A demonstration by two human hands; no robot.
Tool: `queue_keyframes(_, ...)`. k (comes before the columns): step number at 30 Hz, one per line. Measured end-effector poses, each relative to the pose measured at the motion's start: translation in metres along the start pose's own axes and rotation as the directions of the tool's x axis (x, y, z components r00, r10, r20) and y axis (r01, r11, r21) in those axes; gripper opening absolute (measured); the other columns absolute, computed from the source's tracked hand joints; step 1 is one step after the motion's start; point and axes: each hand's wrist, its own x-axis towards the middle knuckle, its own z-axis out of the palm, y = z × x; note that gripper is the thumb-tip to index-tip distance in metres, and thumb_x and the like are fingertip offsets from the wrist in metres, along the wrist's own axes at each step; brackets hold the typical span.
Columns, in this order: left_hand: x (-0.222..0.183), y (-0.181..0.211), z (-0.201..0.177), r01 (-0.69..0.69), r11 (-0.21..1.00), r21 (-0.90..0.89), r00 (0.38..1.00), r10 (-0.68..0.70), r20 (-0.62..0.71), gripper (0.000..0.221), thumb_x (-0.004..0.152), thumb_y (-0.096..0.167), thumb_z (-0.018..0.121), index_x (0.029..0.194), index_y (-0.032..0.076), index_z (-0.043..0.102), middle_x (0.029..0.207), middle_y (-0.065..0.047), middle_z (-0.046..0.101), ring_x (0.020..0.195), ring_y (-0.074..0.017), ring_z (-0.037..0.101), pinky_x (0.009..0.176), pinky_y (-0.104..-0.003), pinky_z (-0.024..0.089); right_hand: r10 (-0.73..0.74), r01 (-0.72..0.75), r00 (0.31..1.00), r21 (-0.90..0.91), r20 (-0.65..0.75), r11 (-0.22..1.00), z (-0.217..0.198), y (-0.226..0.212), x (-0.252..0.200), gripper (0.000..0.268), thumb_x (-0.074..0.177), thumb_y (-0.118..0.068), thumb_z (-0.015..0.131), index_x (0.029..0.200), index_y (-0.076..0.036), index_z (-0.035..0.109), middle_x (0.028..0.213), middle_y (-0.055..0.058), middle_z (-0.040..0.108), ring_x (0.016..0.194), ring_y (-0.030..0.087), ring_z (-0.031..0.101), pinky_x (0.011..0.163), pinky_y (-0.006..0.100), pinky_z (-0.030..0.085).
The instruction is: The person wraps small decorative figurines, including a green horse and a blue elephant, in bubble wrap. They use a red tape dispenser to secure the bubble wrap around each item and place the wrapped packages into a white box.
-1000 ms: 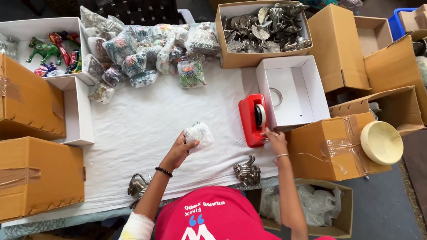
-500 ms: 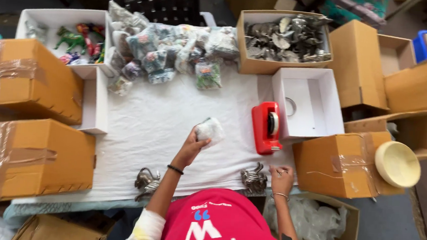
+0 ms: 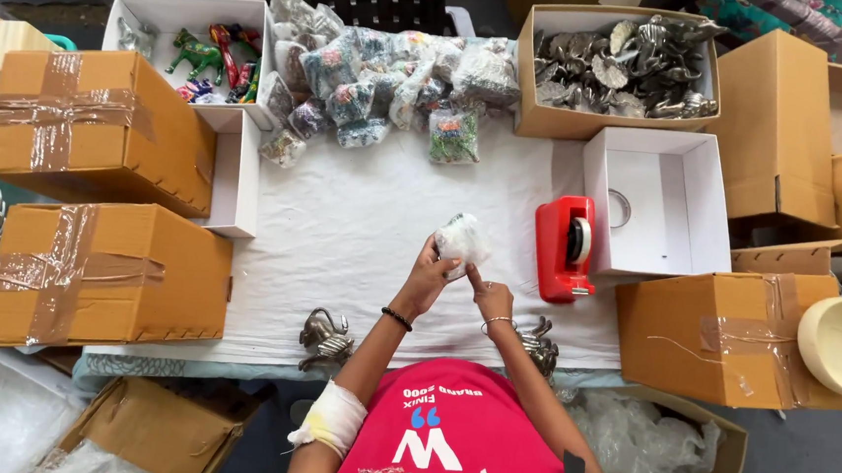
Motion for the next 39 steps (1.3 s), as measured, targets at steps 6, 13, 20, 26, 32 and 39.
queue_keyframes(6, -0.019, 0.047, 0.022, 0.141, 0.958, -0.251, 0.982, -0.167, -0.084, 0.086, 0.092, -0.001, 0.047, 0.152, 0.045, 0.005, 0.153, -0.014, 0.04, 0.13, -0.0333, 0.055, 0.101, -0.054, 0.053, -0.348, 0.365, 0.929, 0.157, -0.126, 0.918, -0.018, -0.013, 0.008, 0.056, 0.082, -0.057, 0.083, 0.08, -0.002, 0.073, 0.071, 0.01, 0.07, 0.064, 0.018, 0.061, 0.064, 0.037, 0.053)
queue_keyframes(13, -0.005, 0.007, -0.048, 0.399, 0.916, -0.029, 0.916, -0.398, 0.047, 0.052, 0.106, 0.044, 0.05, 0.148, 0.019, 0.033, 0.123, -0.009, 0.058, 0.102, -0.0217, 0.062, 0.084, -0.043, 0.053, -0.922, 0.93, 0.362, -0.011, -0.14, 0.367, -0.073, -0.086, -0.025, 0.075, 0.064, -0.028, 0.09, 0.129, -0.002, 0.065, 0.133, 0.02, 0.059, 0.104, 0.032, 0.065, 0.08, 0.036, 0.055)
queue_keyframes(20, -0.039, 0.046, -0.033, 0.37, 0.726, 0.579, 0.922, -0.364, -0.133, 0.061, 0.09, 0.051, 0.066, 0.141, 0.028, 0.043, 0.118, 0.012, 0.067, 0.113, -0.0029, 0.056, 0.092, -0.031, 0.042, -0.535, 0.366, 0.828, 0.56, 0.169, 0.743, -0.045, -0.073, 0.017, 0.036, 0.088, -0.013, 0.081, 0.121, -0.002, 0.074, 0.102, 0.006, 0.078, 0.09, 0.01, 0.071, 0.082, 0.028, 0.061)
queue_keyframes(26, -0.035, 0.025, -0.032, 0.109, 0.984, 0.14, 0.993, -0.114, 0.03, 0.047, 0.092, 0.034, 0.077, 0.125, 0.003, 0.064, 0.118, -0.002, 0.071, 0.114, -0.0143, 0.065, 0.106, -0.036, 0.052, -0.524, 0.263, 0.843, 0.755, 0.123, 0.601, -0.03, -0.074, 0.003, 0.037, 0.094, -0.008, 0.078, 0.13, 0.0, 0.073, 0.109, 0.009, 0.076, 0.093, 0.01, 0.069, 0.083, 0.027, 0.058)
queue_keyframes(32, -0.035, 0.031, -0.019, 0.019, 0.989, -0.146, 0.996, -0.032, -0.085, 0.045, 0.092, 0.033, 0.075, 0.125, 0.005, 0.064, 0.118, -0.007, 0.071, 0.108, -0.0168, 0.068, 0.1, -0.036, 0.054, -0.543, 0.22, 0.829, 0.817, 0.131, 0.533, -0.022, -0.08, -0.002, 0.062, 0.088, -0.006, 0.076, 0.146, -0.011, 0.055, 0.113, 0.002, 0.07, 0.1, 0.01, 0.066, 0.087, 0.024, 0.057)
queue_keyframes(39, 0.017, 0.035, -0.075, -0.034, 0.998, 0.061, 0.984, 0.044, -0.173, 0.04, 0.088, 0.017, 0.08, 0.122, 0.004, 0.063, 0.117, -0.007, 0.074, 0.104, -0.015, 0.07, 0.09, -0.031, 0.057, -0.624, 0.607, 0.781, 0.27, -0.029, 0.748, -0.011, -0.097, -0.014, 0.054, 0.085, -0.015, 0.079, 0.137, -0.014, 0.064, 0.135, 0.005, 0.06, 0.109, 0.015, 0.067, 0.077, 0.03, 0.059)
